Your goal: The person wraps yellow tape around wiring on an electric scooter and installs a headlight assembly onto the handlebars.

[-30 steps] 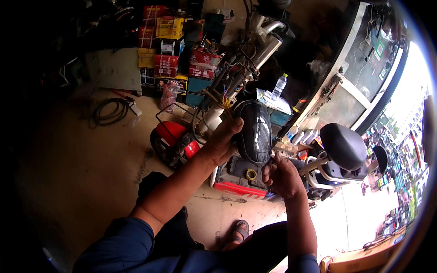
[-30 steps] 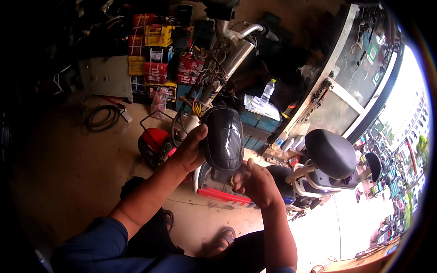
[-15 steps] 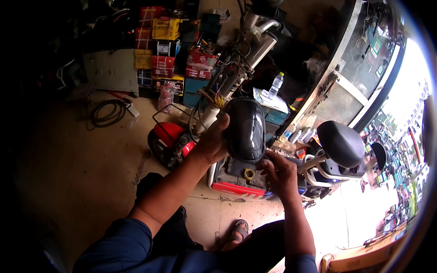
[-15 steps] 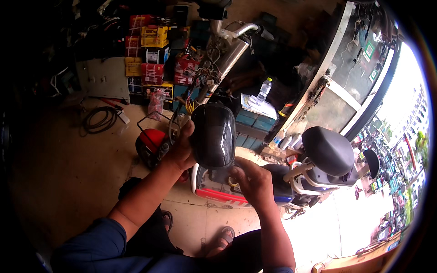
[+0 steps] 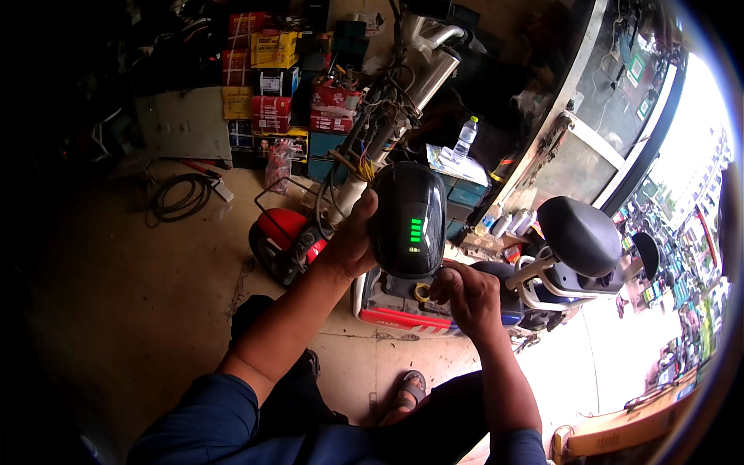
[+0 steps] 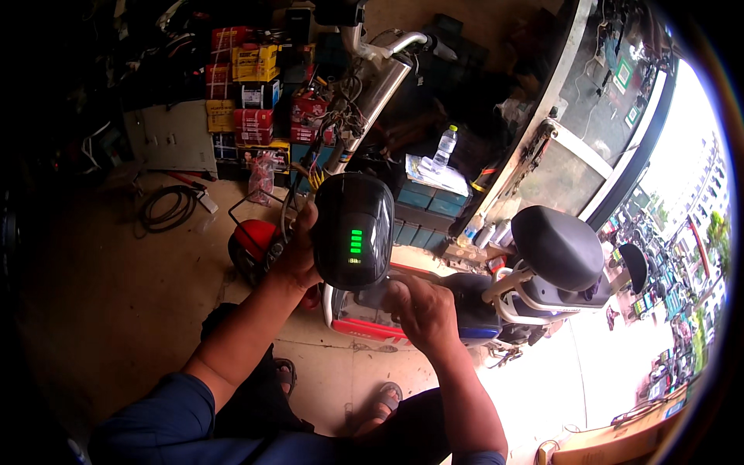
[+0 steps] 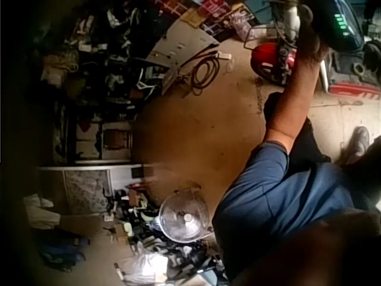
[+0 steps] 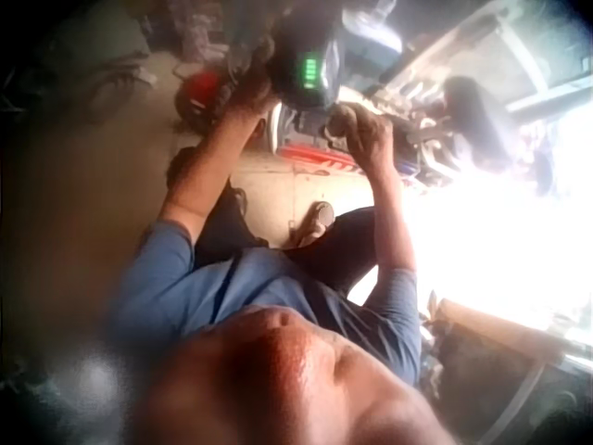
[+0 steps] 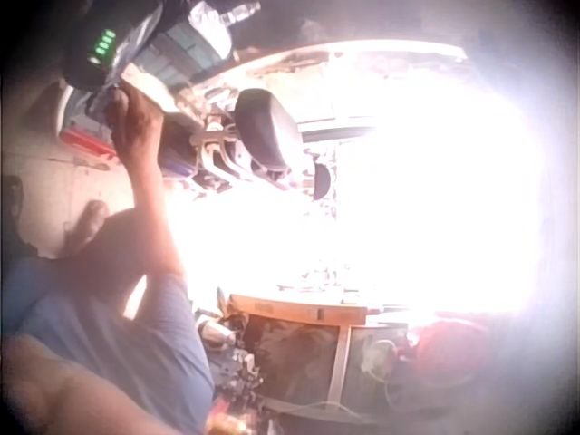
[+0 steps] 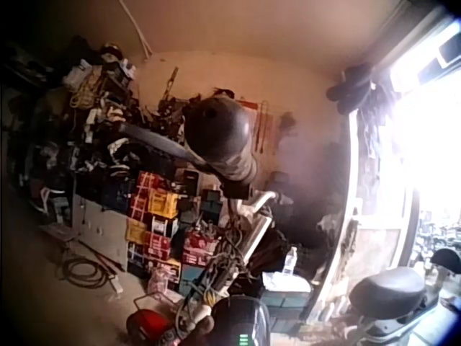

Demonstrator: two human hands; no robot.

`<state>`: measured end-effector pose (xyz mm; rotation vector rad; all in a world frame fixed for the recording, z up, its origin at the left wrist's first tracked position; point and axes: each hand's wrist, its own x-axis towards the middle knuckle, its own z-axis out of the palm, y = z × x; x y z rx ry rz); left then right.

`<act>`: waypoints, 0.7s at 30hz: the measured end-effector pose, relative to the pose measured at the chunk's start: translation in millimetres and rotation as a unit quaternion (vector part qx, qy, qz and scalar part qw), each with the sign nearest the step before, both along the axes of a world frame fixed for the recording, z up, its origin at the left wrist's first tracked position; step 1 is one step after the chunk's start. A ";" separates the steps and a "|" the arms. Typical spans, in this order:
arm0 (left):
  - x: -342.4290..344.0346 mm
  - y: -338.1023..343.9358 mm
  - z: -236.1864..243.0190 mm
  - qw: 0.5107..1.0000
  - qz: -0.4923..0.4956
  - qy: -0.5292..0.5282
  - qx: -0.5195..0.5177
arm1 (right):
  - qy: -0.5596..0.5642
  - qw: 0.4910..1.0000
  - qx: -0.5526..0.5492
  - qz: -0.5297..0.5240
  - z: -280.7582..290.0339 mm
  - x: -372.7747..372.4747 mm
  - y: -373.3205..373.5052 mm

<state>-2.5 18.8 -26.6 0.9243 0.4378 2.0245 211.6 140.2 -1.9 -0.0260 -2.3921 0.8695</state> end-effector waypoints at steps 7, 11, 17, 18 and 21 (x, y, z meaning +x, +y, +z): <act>-2.5 2.7 -5.0 1.000 -0.018 -0.007 0.006 | -0.021 0.974 -0.215 0.061 -9.3 -1.3 3.0; 0.1 1.2 -5.6 1.000 -0.012 0.008 -0.005 | -0.023 0.945 -0.314 0.086 -3.2 -6.9 -6.8; 1.9 2.4 -7.1 0.999 0.006 0.045 -0.008 | -0.072 0.841 -0.522 0.122 -7.8 -7.9 0.8; 2.3 3.0 -7.5 0.998 0.003 0.053 -0.014 | -0.082 0.814 -0.560 0.131 -8.2 -8.1 4.2; 1.7 3.8 -3.0 0.999 -0.014 0.035 0.006 | -0.091 0.815 -0.556 0.132 4.9 -16.6 3.4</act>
